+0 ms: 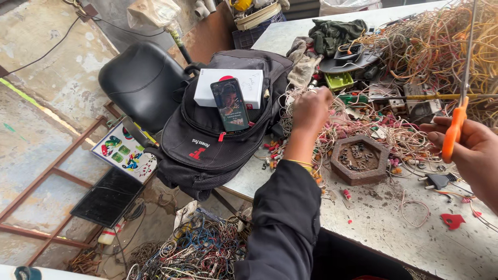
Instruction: The person uses orange-handled shears to repeatedly cut small sections from a tangled mass of multi-colored wires on a cluttered workbench. The person holds the wire bundle with one hand and snips individual strands with the other, dropping the cut pieces onto the table.
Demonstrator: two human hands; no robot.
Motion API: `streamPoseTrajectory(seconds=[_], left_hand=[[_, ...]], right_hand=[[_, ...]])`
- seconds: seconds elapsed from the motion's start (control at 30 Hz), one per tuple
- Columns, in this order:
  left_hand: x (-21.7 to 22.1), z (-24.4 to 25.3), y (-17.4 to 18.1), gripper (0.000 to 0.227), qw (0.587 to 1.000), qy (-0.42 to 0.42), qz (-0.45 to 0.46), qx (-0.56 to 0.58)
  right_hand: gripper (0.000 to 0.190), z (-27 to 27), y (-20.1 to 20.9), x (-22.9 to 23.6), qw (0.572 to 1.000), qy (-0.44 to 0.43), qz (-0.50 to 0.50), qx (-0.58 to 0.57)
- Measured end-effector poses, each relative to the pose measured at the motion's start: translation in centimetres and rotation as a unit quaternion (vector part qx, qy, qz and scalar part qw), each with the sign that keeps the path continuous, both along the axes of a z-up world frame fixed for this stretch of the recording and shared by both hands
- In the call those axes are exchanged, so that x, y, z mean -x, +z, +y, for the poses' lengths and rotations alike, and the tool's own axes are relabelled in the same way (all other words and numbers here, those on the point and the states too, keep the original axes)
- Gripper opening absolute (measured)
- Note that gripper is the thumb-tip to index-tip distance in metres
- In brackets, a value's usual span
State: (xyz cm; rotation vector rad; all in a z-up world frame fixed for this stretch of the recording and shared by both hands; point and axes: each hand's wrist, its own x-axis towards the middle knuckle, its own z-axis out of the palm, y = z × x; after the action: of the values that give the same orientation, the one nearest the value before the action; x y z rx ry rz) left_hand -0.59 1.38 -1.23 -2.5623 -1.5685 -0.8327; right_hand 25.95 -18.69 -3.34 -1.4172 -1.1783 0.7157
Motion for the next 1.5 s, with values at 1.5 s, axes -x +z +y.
streamPoseTrajectory(seconds=[1.5], left_hand=[[2.2,-4.3,2.8,0.027,0.902,-0.303,-0.041,0.305]], right_hand=[[0.044,-1.3,2.7,2.1,0.999,-0.021,0.005,0.025]])
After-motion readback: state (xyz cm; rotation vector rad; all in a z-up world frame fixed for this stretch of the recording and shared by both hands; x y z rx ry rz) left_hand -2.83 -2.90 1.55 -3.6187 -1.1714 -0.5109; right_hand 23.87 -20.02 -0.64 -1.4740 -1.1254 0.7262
